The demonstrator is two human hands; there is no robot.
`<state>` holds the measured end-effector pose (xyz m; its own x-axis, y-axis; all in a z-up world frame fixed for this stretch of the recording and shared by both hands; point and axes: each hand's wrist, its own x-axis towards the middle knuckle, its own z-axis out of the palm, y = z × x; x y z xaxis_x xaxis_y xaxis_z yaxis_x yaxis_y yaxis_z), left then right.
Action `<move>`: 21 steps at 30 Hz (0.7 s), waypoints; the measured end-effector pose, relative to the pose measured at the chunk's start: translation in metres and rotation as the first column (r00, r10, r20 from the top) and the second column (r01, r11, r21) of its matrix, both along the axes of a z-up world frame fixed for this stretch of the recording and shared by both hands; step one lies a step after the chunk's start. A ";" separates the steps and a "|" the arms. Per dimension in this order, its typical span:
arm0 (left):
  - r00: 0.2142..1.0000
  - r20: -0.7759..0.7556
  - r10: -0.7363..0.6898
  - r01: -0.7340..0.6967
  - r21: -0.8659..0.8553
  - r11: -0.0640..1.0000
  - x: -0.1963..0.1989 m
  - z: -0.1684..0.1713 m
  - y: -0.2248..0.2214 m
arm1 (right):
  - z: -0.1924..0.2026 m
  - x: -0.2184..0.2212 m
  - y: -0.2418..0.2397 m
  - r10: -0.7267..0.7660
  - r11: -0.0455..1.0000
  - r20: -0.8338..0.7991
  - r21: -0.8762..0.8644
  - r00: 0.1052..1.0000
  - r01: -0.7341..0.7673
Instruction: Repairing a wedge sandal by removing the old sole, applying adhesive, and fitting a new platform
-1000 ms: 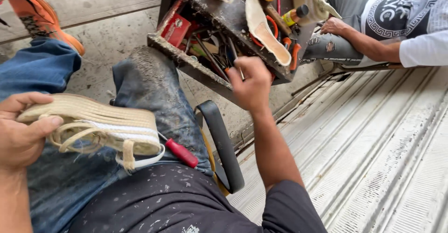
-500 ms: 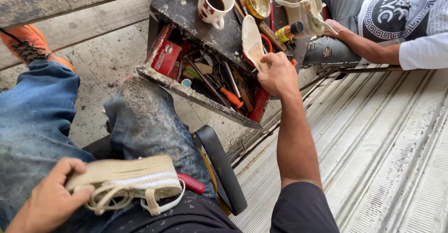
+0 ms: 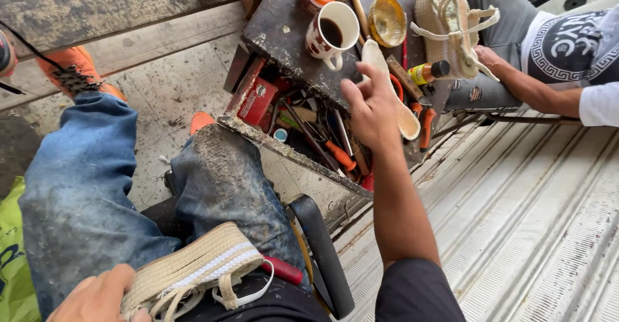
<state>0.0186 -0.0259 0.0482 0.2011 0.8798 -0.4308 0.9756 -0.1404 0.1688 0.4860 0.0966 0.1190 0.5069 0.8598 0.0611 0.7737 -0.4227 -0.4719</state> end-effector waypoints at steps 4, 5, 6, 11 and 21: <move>0.985 0.170 0.035 -0.052 0.097 0.994 0.010 0.013 0.006 | -0.032 -0.013 0.040 -0.089 0.990 -0.645 0.024 0.759 0.136; 0.976 0.208 0.058 -0.087 0.131 0.988 0.014 0.021 0.007 | -0.044 -0.012 0.047 -0.105 0.973 -0.722 0.068 0.684 0.222; 0.976 0.208 0.059 -0.089 0.138 0.986 0.007 0.010 0.005 | -0.053 -0.009 0.049 -0.099 0.973 -0.723 0.074 0.684 0.219; 0.995 0.094 0.041 -0.044 0.030 0.999 -0.011 -0.015 -0.001 | -0.075 -0.011 0.046 0.013 0.926 -0.738 0.265 0.675 0.271; 0.998 0.015 -0.053 0.053 -0.551 0.833 -0.014 0.003 0.053 | 0.100 -0.097 -0.051 0.383 0.905 -0.441 0.355 0.812 -0.234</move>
